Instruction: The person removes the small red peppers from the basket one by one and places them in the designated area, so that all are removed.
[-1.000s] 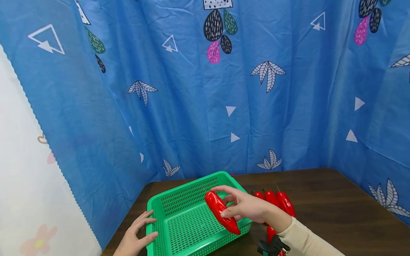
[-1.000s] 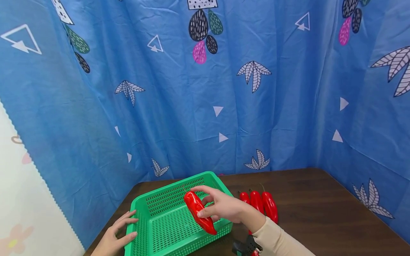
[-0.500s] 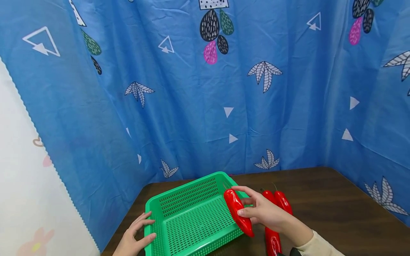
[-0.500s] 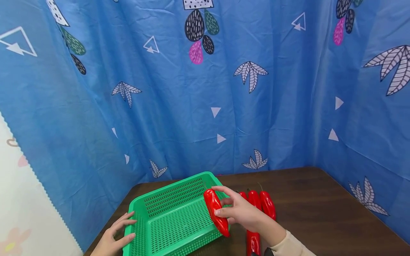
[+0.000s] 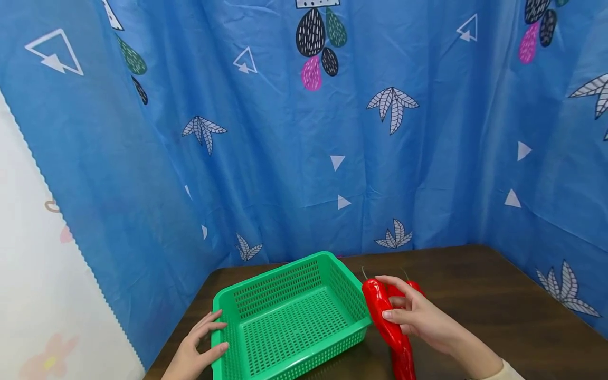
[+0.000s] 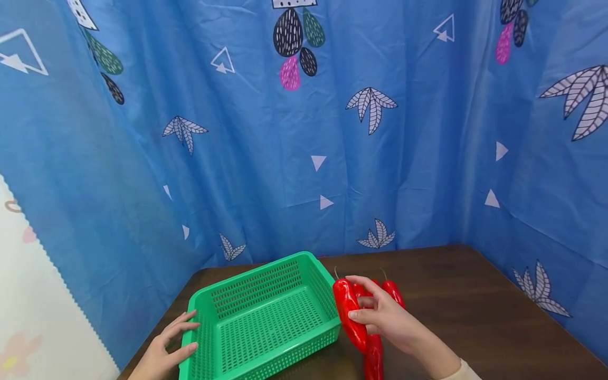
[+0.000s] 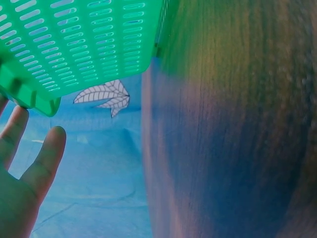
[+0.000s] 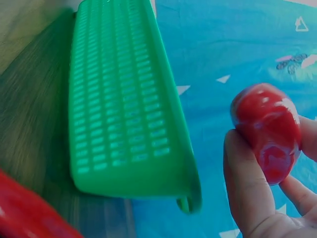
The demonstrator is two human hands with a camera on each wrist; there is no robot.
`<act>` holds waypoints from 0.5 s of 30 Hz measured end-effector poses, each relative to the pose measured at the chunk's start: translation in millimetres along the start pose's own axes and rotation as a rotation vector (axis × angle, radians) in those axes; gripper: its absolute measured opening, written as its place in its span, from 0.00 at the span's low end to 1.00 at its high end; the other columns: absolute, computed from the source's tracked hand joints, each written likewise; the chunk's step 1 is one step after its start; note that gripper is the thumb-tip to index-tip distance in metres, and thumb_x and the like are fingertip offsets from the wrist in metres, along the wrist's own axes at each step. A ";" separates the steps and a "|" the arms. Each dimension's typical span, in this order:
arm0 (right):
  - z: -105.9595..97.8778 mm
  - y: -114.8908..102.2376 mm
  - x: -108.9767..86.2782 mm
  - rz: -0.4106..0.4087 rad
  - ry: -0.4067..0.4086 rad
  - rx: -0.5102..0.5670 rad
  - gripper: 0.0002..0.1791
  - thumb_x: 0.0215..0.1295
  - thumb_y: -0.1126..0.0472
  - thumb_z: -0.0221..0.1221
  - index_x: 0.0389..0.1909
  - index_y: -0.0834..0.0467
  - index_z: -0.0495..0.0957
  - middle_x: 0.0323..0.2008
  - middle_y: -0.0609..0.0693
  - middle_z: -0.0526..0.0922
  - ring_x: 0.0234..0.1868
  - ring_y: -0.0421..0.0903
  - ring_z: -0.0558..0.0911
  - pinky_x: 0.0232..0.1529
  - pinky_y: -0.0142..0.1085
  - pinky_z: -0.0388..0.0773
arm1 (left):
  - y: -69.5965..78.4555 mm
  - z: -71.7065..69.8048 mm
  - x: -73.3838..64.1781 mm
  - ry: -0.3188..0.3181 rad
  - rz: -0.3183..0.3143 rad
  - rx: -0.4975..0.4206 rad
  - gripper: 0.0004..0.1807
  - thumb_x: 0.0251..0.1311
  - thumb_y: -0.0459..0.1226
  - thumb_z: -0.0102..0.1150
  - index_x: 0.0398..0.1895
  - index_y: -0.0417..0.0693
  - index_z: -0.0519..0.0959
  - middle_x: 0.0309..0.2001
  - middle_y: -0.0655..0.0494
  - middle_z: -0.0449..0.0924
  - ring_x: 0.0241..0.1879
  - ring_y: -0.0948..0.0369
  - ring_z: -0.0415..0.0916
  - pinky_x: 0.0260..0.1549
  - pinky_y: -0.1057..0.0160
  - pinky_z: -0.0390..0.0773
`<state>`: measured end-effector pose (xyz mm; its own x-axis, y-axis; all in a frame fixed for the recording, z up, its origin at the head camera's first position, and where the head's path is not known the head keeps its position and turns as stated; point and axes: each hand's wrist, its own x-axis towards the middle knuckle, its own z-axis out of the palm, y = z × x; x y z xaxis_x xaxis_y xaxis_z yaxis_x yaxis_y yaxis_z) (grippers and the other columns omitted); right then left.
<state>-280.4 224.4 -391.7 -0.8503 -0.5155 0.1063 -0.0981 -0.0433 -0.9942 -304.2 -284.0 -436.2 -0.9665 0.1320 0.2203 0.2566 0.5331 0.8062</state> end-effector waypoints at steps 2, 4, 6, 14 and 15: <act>-2.3 2.3 -2.6 0.009 -0.002 0.012 0.37 0.75 0.61 0.53 0.78 0.50 0.45 0.61 0.58 0.71 0.58 0.54 0.78 0.56 0.54 0.90 | -0.3 -0.2 -0.7 -0.004 -0.013 -0.004 0.23 0.65 0.41 0.65 0.60 0.43 0.78 0.75 0.41 0.61 0.75 0.35 0.46 0.69 0.30 0.70; -4.0 4.3 -4.1 0.021 0.003 0.020 0.38 0.74 0.61 0.54 0.78 0.50 0.45 0.63 0.60 0.69 0.58 0.54 0.78 0.56 0.54 0.90 | -0.3 0.0 -1.3 -0.005 -0.014 -0.004 0.23 0.65 0.42 0.65 0.61 0.43 0.77 0.75 0.41 0.61 0.75 0.35 0.46 0.69 0.29 0.69; -5.7 5.8 -5.3 0.033 0.010 0.018 0.39 0.74 0.61 0.54 0.78 0.49 0.44 0.64 0.62 0.66 0.58 0.54 0.77 0.57 0.54 0.90 | 0.6 -0.1 -1.2 -0.004 -0.011 -0.002 0.24 0.65 0.42 0.65 0.61 0.43 0.77 0.75 0.41 0.61 0.76 0.35 0.46 0.69 0.29 0.69; -15.3 15.0 -10.9 0.087 0.040 0.041 0.40 0.73 0.61 0.55 0.78 0.53 0.44 0.63 0.61 0.67 0.57 0.54 0.77 0.58 0.53 0.90 | 2.9 0.3 -0.3 -0.003 -0.020 -0.001 0.24 0.64 0.42 0.66 0.61 0.42 0.77 0.75 0.40 0.61 0.76 0.34 0.45 0.71 0.29 0.68; -16.7 16.5 -11.7 0.089 0.043 0.043 0.40 0.73 0.61 0.55 0.78 0.54 0.44 0.63 0.60 0.68 0.56 0.54 0.77 0.57 0.54 0.90 | 2.8 0.4 -0.5 -0.004 -0.022 0.002 0.24 0.64 0.43 0.66 0.61 0.42 0.77 0.75 0.40 0.61 0.76 0.34 0.45 0.71 0.30 0.68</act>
<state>-280.7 244.0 -409.0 -0.8760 -0.4820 0.0175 0.0002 -0.0366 -0.9993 -303.0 -282.2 -434.3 -0.9719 0.1232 0.2008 0.2354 0.5374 0.8098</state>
